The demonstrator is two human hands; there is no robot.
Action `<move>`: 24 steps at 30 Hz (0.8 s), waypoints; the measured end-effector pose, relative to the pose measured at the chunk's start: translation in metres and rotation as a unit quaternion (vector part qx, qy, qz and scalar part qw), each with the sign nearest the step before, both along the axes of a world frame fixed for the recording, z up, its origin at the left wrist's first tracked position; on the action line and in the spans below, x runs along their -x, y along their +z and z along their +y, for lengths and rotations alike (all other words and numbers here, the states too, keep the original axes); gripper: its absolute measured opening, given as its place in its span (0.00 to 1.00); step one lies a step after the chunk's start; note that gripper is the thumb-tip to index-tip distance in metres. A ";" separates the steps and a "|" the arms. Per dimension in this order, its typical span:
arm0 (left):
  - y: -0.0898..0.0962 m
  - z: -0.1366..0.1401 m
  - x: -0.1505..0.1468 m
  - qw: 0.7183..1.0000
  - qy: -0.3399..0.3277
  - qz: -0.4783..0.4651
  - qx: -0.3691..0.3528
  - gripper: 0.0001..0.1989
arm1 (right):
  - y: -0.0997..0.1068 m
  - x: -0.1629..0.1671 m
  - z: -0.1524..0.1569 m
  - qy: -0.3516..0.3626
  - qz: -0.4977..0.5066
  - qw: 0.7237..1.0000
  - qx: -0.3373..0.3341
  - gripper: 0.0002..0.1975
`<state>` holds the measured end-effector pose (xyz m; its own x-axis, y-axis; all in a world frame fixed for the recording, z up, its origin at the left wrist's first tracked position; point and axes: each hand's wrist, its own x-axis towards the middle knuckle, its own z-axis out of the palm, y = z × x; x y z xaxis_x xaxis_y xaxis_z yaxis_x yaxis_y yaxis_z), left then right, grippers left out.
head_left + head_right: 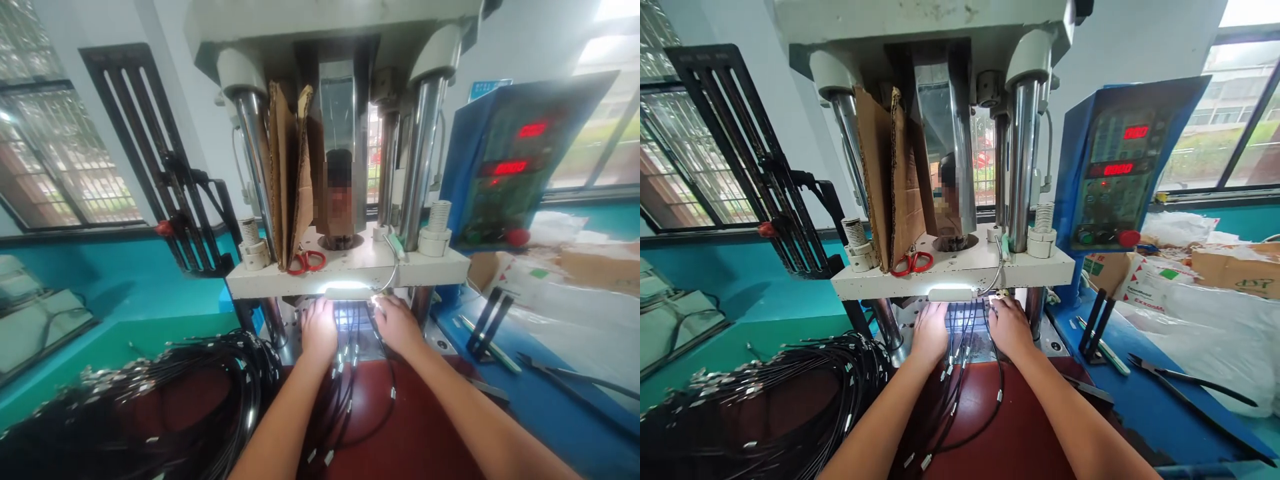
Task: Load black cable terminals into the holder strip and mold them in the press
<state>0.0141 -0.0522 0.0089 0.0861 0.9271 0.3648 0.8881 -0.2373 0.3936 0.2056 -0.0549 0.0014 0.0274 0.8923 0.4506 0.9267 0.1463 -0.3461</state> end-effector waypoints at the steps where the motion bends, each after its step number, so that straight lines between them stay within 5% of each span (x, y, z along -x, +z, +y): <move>1: 0.001 0.005 -0.001 1.000 -0.004 0.014 0.005 0.22 | -0.003 -0.003 0.000 -0.003 0.005 1.000 -0.003 0.18; 24: 0.005 0.030 -0.012 0.989 -0.024 0.132 0.054 0.17 | -0.020 -0.005 0.017 0.007 0.057 0.998 -0.004 0.15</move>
<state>0.0262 -0.0220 0.0142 0.2091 0.9522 0.2227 0.9524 -0.2500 0.1747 0.2103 -0.0382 -0.0187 0.0658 0.8893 0.4526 0.8795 0.1626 -0.4472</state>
